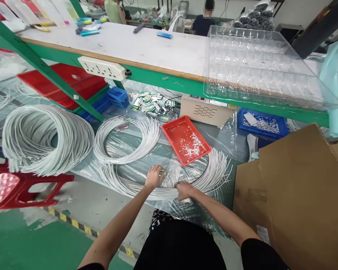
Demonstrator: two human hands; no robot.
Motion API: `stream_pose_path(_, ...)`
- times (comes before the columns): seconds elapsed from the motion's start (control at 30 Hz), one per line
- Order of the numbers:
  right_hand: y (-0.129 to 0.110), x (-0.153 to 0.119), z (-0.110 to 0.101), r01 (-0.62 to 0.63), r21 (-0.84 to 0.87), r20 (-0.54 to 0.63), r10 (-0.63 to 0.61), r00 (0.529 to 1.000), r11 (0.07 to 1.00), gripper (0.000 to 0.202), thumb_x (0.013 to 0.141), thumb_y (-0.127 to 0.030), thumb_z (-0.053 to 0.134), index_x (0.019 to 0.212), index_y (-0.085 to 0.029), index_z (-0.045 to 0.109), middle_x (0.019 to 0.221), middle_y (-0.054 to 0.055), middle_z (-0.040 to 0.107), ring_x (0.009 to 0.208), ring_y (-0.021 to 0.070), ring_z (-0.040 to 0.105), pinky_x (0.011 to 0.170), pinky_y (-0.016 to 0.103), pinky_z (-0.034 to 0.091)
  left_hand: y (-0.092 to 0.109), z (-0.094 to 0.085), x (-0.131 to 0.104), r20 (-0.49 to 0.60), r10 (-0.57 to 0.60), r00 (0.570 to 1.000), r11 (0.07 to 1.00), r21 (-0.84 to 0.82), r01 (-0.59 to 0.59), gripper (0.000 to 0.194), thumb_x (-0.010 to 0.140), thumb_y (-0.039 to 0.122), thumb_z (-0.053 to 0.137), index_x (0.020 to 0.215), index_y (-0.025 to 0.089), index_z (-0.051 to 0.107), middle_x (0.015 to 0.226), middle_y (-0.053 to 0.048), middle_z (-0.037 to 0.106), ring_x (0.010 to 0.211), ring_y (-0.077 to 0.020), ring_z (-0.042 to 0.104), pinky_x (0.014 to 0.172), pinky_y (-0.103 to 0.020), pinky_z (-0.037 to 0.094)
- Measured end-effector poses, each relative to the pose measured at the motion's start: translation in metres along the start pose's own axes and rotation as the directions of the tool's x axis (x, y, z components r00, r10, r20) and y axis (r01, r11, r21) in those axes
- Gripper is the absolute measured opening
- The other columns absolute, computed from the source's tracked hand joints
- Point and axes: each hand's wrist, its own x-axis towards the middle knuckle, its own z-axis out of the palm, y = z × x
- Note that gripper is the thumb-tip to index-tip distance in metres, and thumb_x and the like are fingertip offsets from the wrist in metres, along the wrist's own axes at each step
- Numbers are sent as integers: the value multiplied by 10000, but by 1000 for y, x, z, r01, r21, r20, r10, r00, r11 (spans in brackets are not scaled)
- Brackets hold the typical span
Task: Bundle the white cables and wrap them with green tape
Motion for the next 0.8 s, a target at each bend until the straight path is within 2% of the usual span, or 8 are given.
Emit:
stream_pose_path(0.1,1,2,3,11,2,-17,-11,1000,1000,467,673,-379,774,1042,-92,760,1101,193,729,1085,316,675,919,309,505,9,3,-12,5,42,999,999,28,-42,257,926,306,558,1156,216,627,1315,-96,615,1272,-244,523,1106,-354,370)
stream_pose_path(0.2,2,3,4,17,7,-26,-17,1000,1000,472,674,-377,770,1053,-97,756,1104,188,729,1068,315,682,912,315,511,17,7,-17,-9,36,999,997,61,-36,297,917,285,572,1204,215,605,1393,-102,573,1359,-243,456,1174,-379,296)
stream_pose_path(0.37,2,2,2,15,16,-30,-14,999,1000,451,659,-358,777,1046,-127,761,1084,156,743,1054,303,691,915,309,510,32,7,-6,-39,-61,997,989,130,65,252,953,244,465,1132,193,636,1241,-147,651,1244,-284,555,1190,-483,246)
stream_pose_path(0.53,0,-1,0,22,15,-30,-22,999,1000,490,661,-345,767,1094,-117,748,1094,164,742,1048,308,695,885,309,526,45,0,11,-8,-132,991,974,186,131,283,939,151,412,1049,140,672,1073,-177,692,1126,-296,630,1158,-505,279)
stream_pose_path(0.63,-1,-1,-1,36,14,-26,-36,999,999,500,661,-350,769,1096,-106,748,1098,174,740,1048,319,696,857,310,538,47,-6,18,42,-168,985,967,202,156,268,929,121,422,1048,130,661,1064,-176,698,1094,-281,652,1079,-454,390)
stream_pose_path(0.73,0,-2,-2,43,20,-27,-42,999,999,508,665,-357,772,1105,-105,745,1116,179,734,1060,325,692,867,317,537,40,-14,24,110,-203,973,962,208,177,229,943,180,472,1100,126,630,1053,-175,704,1020,-273,682,925,-401,496)
stream_pose_path(0.8,0,-3,-2,42,27,-29,-41,999,999,531,657,-352,781,1124,-103,738,1142,188,724,1079,330,683,882,324,533,33,-21,28,155,-201,967,964,209,167,264,967,268,497,1154,117,606,1047,-160,703,989,-260,686,893,-404,512)
